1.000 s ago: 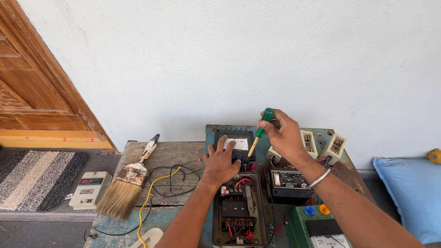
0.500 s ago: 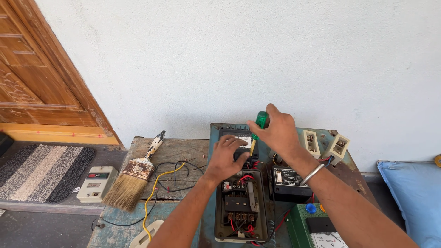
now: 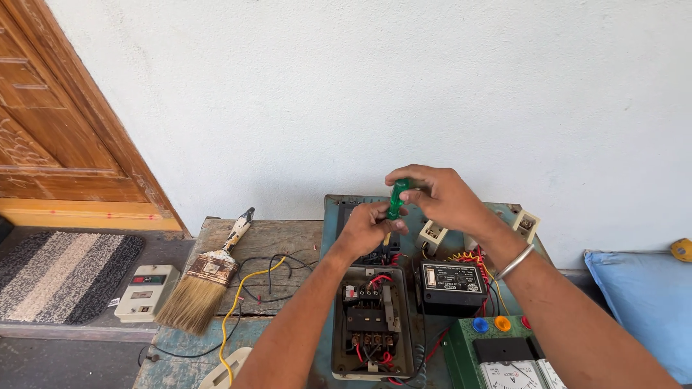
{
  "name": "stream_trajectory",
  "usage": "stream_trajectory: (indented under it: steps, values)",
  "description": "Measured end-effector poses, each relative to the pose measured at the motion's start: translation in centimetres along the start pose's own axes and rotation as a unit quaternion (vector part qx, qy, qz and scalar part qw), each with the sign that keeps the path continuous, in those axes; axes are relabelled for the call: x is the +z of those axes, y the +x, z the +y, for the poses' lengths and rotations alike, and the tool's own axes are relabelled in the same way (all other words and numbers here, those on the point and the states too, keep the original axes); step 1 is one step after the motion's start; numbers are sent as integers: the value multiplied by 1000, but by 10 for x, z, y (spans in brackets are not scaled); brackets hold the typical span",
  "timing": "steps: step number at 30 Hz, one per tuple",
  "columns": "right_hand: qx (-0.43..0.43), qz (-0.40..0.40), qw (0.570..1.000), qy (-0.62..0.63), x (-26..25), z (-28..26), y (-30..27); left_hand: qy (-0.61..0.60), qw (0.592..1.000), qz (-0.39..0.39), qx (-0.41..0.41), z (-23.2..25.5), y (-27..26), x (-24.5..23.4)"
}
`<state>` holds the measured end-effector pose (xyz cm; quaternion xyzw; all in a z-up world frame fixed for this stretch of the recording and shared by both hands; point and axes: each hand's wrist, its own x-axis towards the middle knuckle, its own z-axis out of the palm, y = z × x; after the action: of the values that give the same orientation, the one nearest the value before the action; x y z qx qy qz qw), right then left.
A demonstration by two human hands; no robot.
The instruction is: The person works on an electrical starter unit, using screwdrivers and pliers to loosen terminal screws, handle wires, and disassemble connections on the panel.
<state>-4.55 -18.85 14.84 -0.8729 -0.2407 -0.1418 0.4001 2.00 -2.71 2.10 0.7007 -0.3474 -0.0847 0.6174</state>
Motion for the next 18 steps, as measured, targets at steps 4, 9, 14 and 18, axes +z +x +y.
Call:
stream_trajectory:
  steps: [4, 9, 14, 18]
  values:
    - [93, 43, 994, -35, 1, 6, 1, -38, 999, -21, -27, 3, 1, -1]
    - [133, 97, 945, -283, 19, 14, 10, -6, 998, 57, -27, 17, -7, 5]
    - [245, -12, 864, -439, 23, -14, 23, 75, 993, 88, 7, 24, -10, 13]
    - [215, -97, 869, -436, 12, -30, 33, -2, 996, 88, 17, 7, -6, 15]
